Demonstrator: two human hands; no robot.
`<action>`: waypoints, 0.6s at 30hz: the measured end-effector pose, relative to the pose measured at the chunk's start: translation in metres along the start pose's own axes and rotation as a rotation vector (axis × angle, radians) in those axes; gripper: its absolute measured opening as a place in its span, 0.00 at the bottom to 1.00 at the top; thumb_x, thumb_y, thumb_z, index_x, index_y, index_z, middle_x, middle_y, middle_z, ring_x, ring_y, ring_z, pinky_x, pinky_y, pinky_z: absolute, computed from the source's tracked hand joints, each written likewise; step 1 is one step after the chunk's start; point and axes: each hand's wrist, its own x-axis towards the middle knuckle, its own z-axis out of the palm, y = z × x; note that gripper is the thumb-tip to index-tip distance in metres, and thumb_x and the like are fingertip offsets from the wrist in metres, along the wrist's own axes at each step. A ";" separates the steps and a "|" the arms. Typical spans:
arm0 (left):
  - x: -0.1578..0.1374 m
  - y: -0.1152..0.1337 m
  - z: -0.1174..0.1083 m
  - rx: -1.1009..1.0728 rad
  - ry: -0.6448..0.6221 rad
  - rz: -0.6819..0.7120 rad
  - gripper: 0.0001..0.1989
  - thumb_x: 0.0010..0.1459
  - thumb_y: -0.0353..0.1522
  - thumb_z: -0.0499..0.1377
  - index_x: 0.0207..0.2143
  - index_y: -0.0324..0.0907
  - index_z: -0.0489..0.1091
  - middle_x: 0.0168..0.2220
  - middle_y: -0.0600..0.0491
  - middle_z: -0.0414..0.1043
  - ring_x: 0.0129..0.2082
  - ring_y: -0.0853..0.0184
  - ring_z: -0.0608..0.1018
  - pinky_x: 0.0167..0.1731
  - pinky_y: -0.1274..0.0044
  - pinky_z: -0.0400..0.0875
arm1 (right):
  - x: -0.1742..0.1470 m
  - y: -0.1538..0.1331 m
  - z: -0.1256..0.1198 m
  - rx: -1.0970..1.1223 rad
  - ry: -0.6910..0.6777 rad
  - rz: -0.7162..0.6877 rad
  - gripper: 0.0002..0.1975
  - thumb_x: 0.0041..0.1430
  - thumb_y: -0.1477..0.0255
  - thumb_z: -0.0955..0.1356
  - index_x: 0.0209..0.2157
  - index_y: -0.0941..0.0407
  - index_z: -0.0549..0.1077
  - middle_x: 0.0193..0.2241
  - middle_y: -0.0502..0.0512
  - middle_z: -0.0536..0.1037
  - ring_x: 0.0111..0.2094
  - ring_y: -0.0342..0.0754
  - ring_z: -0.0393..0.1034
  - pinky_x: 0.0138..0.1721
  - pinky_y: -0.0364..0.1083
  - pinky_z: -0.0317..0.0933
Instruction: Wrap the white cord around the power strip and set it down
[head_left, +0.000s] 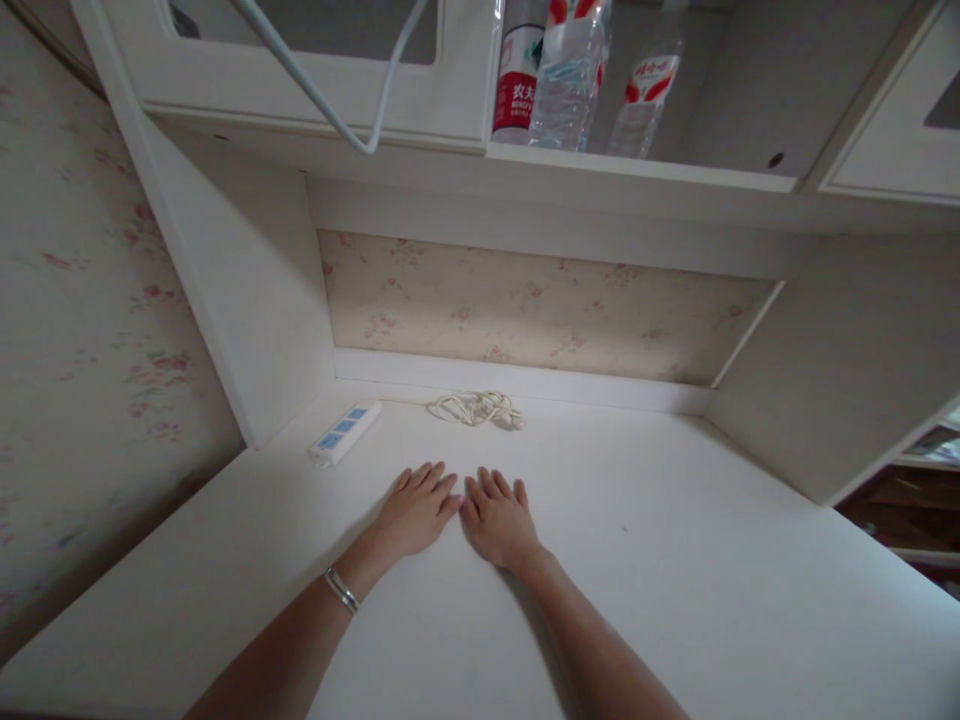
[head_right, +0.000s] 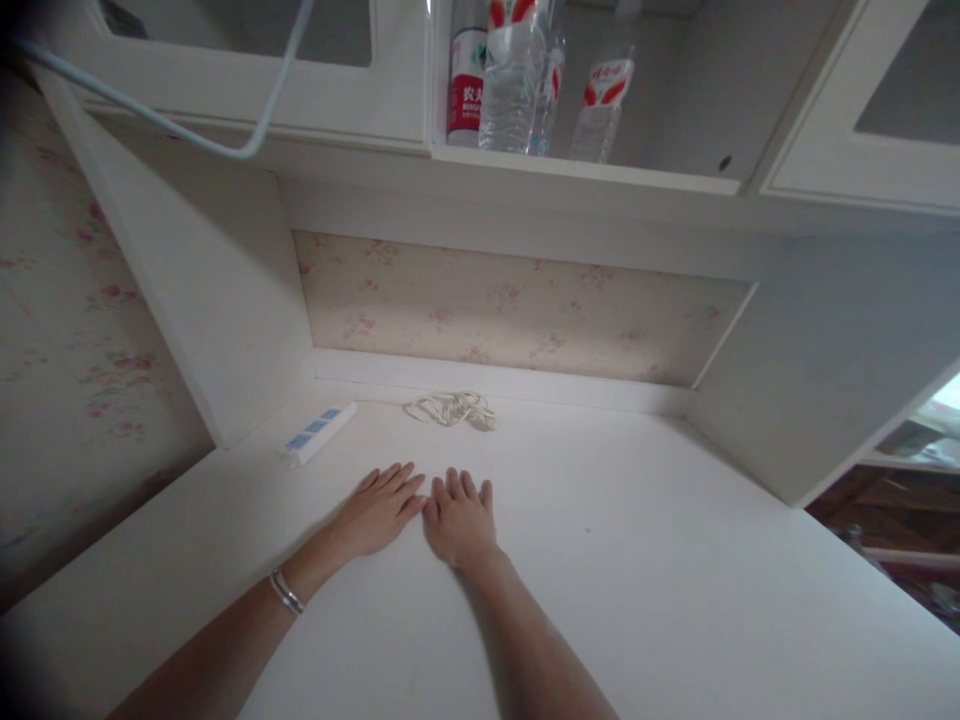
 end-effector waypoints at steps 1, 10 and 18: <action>0.000 0.000 -0.001 -0.004 -0.006 -0.002 0.28 0.63 0.47 0.36 0.59 0.48 0.58 0.62 0.48 0.54 0.62 0.58 0.56 0.58 0.60 0.49 | 0.000 0.000 0.000 0.000 -0.004 -0.001 0.27 0.64 0.57 0.48 0.60 0.49 0.56 0.63 0.58 0.53 0.63 0.57 0.43 0.58 0.63 0.33; 0.000 0.000 -0.002 -0.041 -0.024 0.000 0.28 0.63 0.48 0.37 0.59 0.47 0.58 0.63 0.47 0.52 0.62 0.57 0.56 0.58 0.60 0.48 | -0.001 0.000 -0.001 -0.021 0.021 -0.021 0.27 0.64 0.57 0.49 0.60 0.50 0.55 0.63 0.59 0.53 0.62 0.58 0.44 0.57 0.64 0.35; 0.001 0.000 0.000 -0.049 -0.052 -0.017 0.28 0.62 0.48 0.38 0.59 0.48 0.58 0.63 0.48 0.52 0.62 0.57 0.54 0.58 0.60 0.47 | -0.002 0.001 -0.001 -0.018 0.026 -0.023 0.26 0.64 0.57 0.50 0.60 0.50 0.55 0.62 0.59 0.54 0.62 0.58 0.44 0.57 0.64 0.35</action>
